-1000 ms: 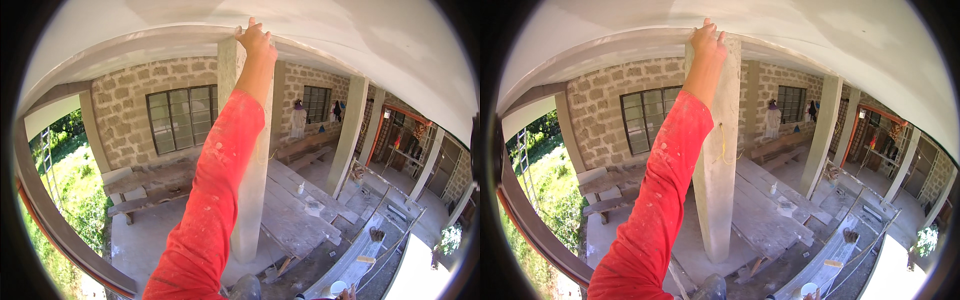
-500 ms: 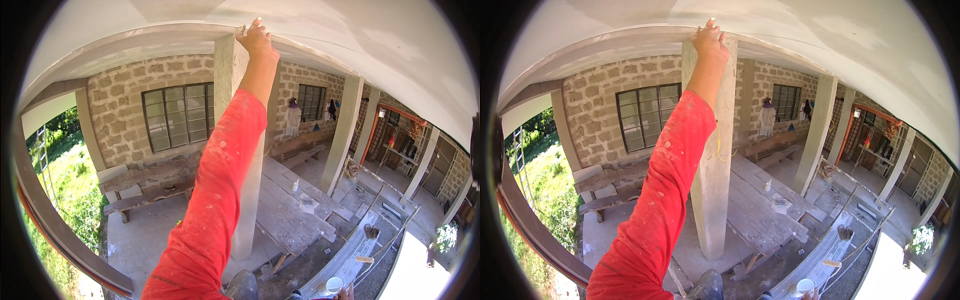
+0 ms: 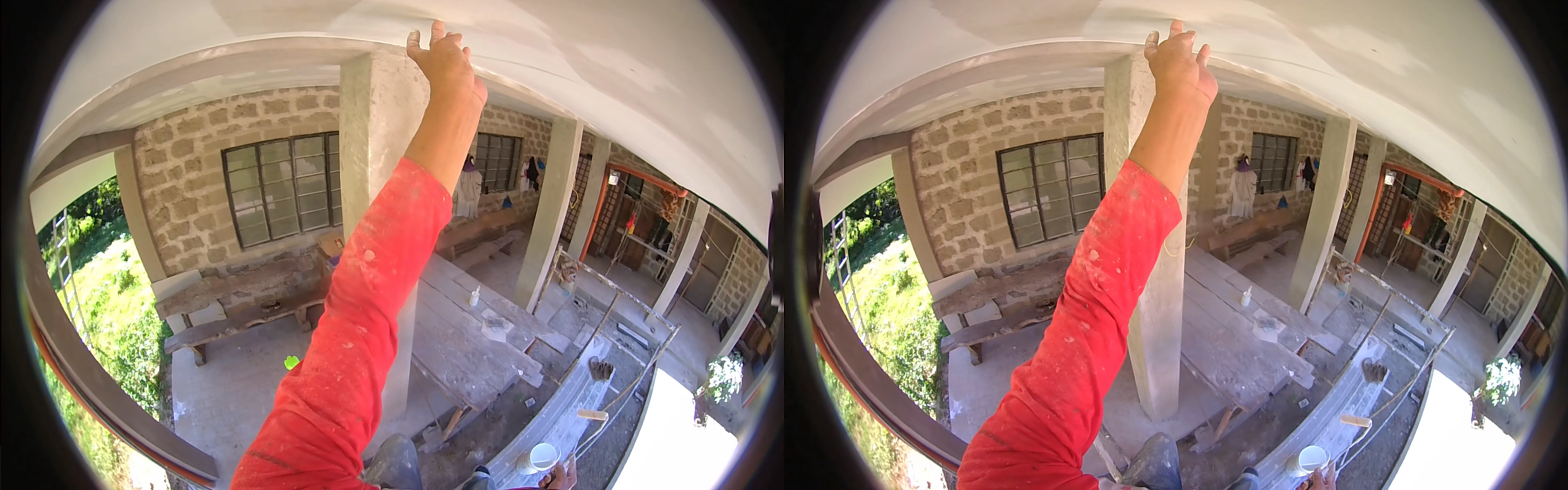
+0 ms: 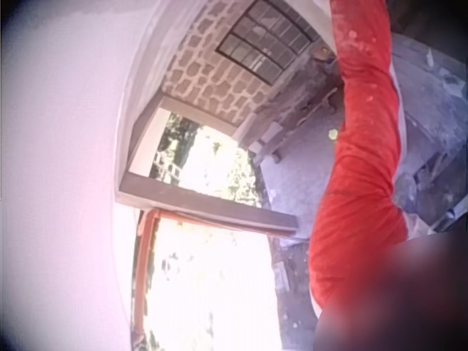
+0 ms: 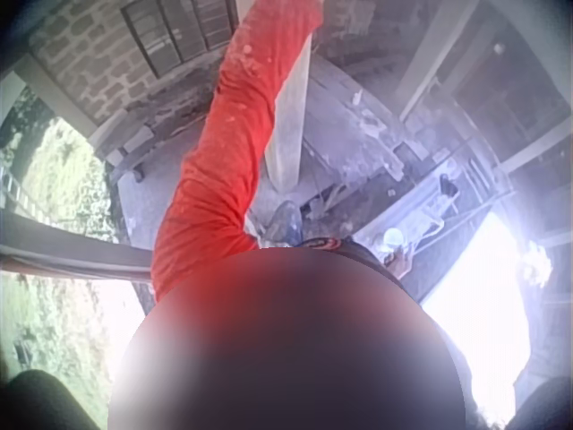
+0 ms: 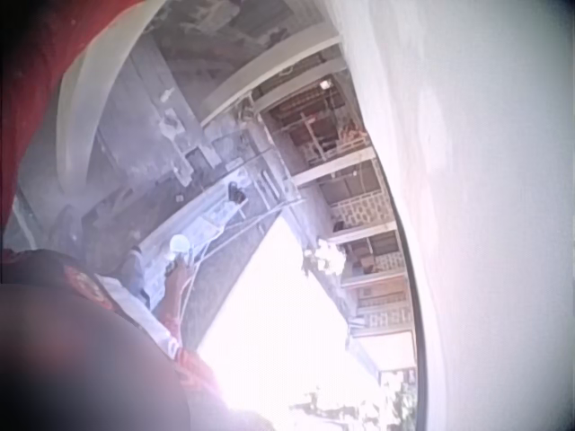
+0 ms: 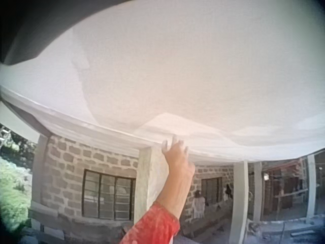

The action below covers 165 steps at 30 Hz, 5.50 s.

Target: The person paints a white ceiling using a roller attached to an extension pole. They repeatedly dip the roller into a paint bucket and apply white paint to the ceiling surface in a covered outdoor porch area.

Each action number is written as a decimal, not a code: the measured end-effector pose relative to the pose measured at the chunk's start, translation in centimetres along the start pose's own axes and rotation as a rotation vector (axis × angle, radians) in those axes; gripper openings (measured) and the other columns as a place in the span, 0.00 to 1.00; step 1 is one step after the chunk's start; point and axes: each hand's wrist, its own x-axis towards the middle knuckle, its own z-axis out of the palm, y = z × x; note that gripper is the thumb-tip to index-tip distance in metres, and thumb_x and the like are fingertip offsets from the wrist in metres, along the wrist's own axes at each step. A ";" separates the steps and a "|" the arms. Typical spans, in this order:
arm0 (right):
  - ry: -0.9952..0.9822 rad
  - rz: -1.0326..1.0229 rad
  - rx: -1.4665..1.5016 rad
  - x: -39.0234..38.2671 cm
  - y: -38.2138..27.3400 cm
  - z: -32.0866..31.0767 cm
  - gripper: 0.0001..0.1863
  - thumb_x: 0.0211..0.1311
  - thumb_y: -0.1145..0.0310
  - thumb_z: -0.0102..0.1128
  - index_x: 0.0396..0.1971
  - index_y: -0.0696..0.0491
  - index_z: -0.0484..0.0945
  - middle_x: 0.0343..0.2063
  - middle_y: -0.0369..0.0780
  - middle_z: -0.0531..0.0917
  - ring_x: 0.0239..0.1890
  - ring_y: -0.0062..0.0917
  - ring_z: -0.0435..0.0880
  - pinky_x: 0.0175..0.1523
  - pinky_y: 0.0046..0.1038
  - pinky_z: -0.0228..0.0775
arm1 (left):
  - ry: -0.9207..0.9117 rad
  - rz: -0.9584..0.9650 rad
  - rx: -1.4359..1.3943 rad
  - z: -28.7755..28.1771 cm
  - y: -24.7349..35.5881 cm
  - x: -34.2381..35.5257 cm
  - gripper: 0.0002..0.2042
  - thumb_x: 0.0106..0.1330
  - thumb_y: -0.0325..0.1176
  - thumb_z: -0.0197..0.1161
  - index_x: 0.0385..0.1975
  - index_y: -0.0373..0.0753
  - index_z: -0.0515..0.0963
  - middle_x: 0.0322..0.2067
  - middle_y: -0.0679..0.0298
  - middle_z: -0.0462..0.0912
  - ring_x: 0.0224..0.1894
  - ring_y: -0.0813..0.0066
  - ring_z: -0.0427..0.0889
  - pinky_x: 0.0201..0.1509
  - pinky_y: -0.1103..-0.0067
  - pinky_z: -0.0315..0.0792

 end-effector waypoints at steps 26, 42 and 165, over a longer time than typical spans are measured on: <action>0.033 0.008 0.027 0.2 0.3 -1.0 0.31 0.63 0.74 0.63 0.68 0.50 0.73 0.20 0.28 0.70 0.16 0.13 0.64 0.20 0.21 0.54 | -0.050 0.017 -0.099 -0.9 0.0 -0.1 0.38 0.63 0.13 0.43 0.73 0.47 0.45 0.68 0.65 0.71 0.64 0.68 0.70 0.73 0.70 0.65; 0.086 -0.001 0.039 0.9 1.2 -1.9 0.31 0.60 0.73 0.65 0.66 0.49 0.75 0.20 0.30 0.70 0.16 0.16 0.64 0.21 0.21 0.55 | 0.143 -0.026 0.039 -4.6 -0.8 9.2 0.30 0.68 0.18 0.41 0.70 0.45 0.45 0.69 0.71 0.71 0.48 0.75 0.71 0.52 0.77 0.71; -0.078 -1.740 -0.985 -20.3 -36.9 77.5 0.17 0.70 0.68 0.50 0.55 0.51 0.80 0.50 0.49 0.86 0.54 0.45 0.85 0.55 0.44 0.79 | 0.256 -0.654 2.109 -64.9 4.9 -63.2 0.07 0.56 0.26 0.62 0.31 0.36 0.86 0.42 0.56 0.87 0.69 0.60 0.67 0.71 0.55 0.58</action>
